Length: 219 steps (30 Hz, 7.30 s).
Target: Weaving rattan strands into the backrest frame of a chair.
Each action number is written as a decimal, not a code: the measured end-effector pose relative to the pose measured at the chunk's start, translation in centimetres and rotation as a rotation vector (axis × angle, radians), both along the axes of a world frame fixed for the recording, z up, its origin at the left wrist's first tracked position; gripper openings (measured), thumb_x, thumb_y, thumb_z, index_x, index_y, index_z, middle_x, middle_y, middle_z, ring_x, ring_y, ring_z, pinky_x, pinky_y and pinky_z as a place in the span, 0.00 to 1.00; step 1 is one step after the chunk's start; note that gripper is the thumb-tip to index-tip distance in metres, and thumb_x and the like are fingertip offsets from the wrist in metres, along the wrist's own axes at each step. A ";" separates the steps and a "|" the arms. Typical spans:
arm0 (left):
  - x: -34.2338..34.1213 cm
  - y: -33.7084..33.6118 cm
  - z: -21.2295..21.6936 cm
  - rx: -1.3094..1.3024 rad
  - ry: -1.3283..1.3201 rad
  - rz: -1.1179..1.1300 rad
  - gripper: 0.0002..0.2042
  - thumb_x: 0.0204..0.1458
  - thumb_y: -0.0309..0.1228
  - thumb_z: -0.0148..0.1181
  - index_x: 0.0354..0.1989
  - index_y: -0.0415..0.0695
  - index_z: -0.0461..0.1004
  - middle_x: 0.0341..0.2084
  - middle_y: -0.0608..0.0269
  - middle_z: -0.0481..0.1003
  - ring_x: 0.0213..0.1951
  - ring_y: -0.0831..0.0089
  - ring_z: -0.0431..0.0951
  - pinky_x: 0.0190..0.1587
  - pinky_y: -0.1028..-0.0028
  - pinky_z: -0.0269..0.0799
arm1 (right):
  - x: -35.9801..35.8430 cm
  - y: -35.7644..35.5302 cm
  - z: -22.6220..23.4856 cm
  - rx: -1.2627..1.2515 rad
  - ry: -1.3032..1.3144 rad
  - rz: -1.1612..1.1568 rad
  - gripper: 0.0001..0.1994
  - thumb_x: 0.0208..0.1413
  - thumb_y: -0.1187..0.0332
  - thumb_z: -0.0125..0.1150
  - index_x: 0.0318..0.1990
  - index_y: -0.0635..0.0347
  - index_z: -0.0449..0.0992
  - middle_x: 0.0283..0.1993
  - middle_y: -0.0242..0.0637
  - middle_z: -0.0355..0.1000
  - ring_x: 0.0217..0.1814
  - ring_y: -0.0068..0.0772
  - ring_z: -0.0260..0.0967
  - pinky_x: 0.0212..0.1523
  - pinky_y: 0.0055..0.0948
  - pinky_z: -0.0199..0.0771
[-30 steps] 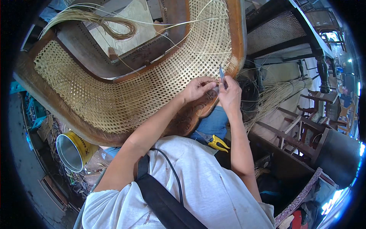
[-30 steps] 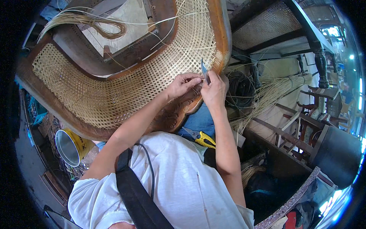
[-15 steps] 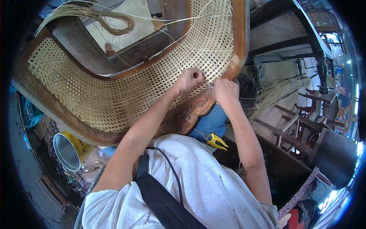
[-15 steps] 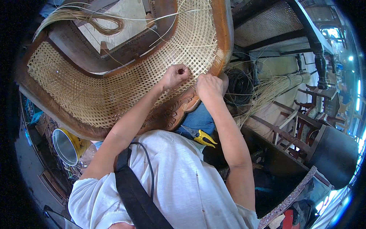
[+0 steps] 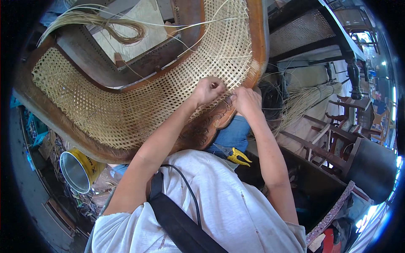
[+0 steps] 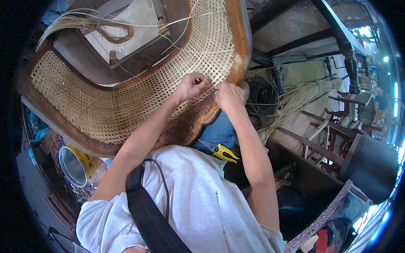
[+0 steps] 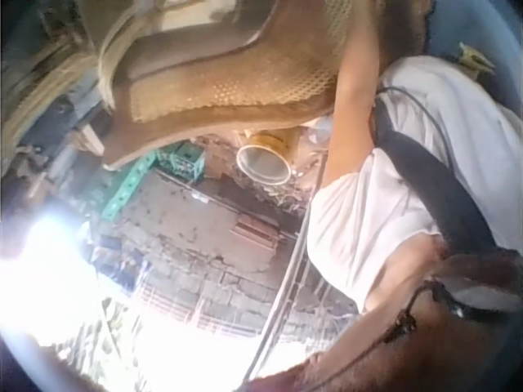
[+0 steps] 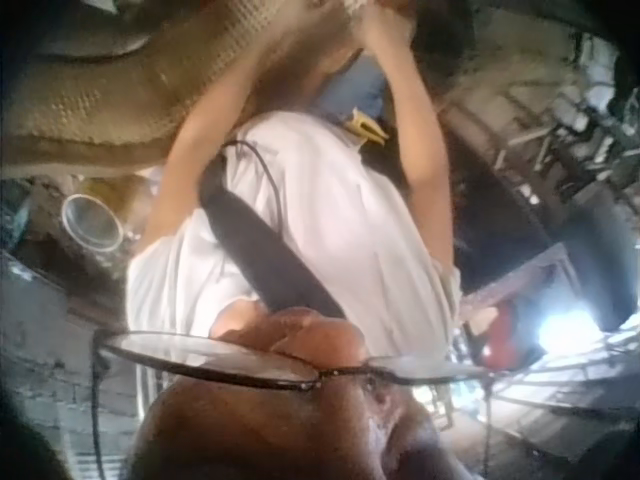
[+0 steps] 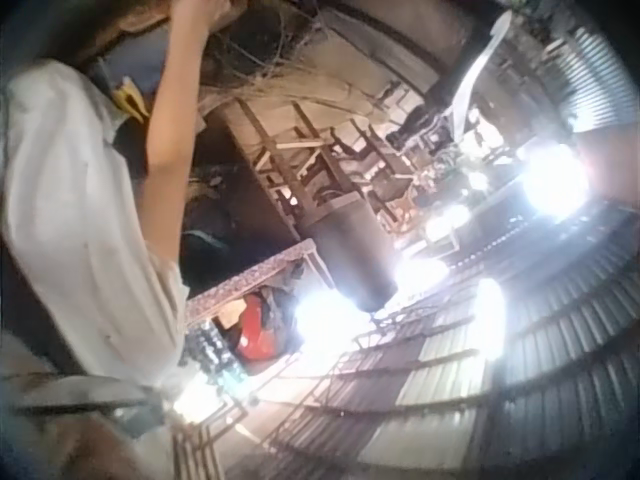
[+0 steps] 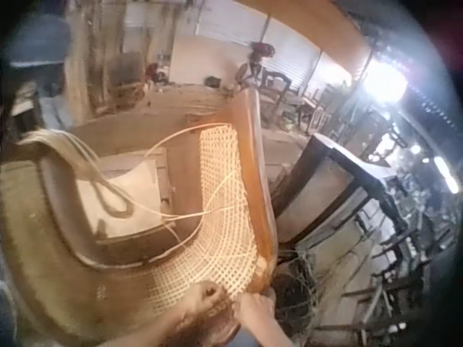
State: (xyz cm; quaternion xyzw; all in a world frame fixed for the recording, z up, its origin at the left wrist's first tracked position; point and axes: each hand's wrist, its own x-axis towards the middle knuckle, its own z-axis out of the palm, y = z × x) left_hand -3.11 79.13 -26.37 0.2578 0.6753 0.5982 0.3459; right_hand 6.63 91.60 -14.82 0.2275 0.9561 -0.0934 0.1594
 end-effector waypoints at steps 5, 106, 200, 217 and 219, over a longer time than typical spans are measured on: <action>0.6 -0.2 -0.2 -0.114 0.293 -0.056 0.08 0.56 0.31 0.60 0.36 0.39 0.80 0.32 0.54 0.78 0.33 0.68 0.79 0.38 0.69 0.76 | 0.8 -0.4 1.5 0.080 -0.017 -0.113 0.13 0.52 0.61 0.62 0.38 0.61 0.79 0.40 0.51 0.78 0.45 0.51 0.77 0.49 0.43 0.75; 2.7 3.0 -0.7 -0.066 -0.203 0.261 0.12 0.49 0.30 0.64 0.36 0.39 0.69 0.27 0.63 0.73 0.30 0.73 0.73 0.38 0.71 0.72 | 13.2 -0.6 -2.6 -0.938 0.095 -0.653 0.12 0.59 0.67 0.60 0.45 0.64 0.74 0.31 0.33 0.73 0.27 0.22 0.71 0.24 0.24 0.75; -16.7 -23.0 -11.5 -0.846 0.064 0.322 0.20 0.47 0.39 0.57 0.43 0.35 0.79 0.44 0.39 0.76 0.50 0.49 0.77 0.53 0.59 0.72 | -3.1 -11.6 -4.2 -0.623 0.005 0.491 0.09 0.60 0.73 0.50 0.43 0.66 0.76 0.37 0.53 0.73 0.40 0.57 0.71 0.42 0.43 0.72; -16.2 -23.0 -10.9 -0.801 0.007 0.407 0.19 0.44 0.38 0.58 0.40 0.37 0.79 0.40 0.40 0.78 0.46 0.49 0.78 0.49 0.58 0.74 | -19.7 -18.0 -20.2 -0.663 0.291 0.673 0.08 0.55 0.73 0.55 0.40 0.61 0.78 0.38 0.55 0.75 0.41 0.54 0.74 0.42 0.43 0.73; -16.4 -22.9 -10.8 -0.820 -0.017 0.379 0.19 0.44 0.39 0.59 0.40 0.36 0.79 0.40 0.41 0.78 0.46 0.49 0.78 0.50 0.58 0.74 | -19.5 -17.9 -20.5 -0.632 0.231 0.670 0.08 0.55 0.74 0.55 0.40 0.61 0.77 0.40 0.56 0.74 0.44 0.56 0.73 0.46 0.46 0.72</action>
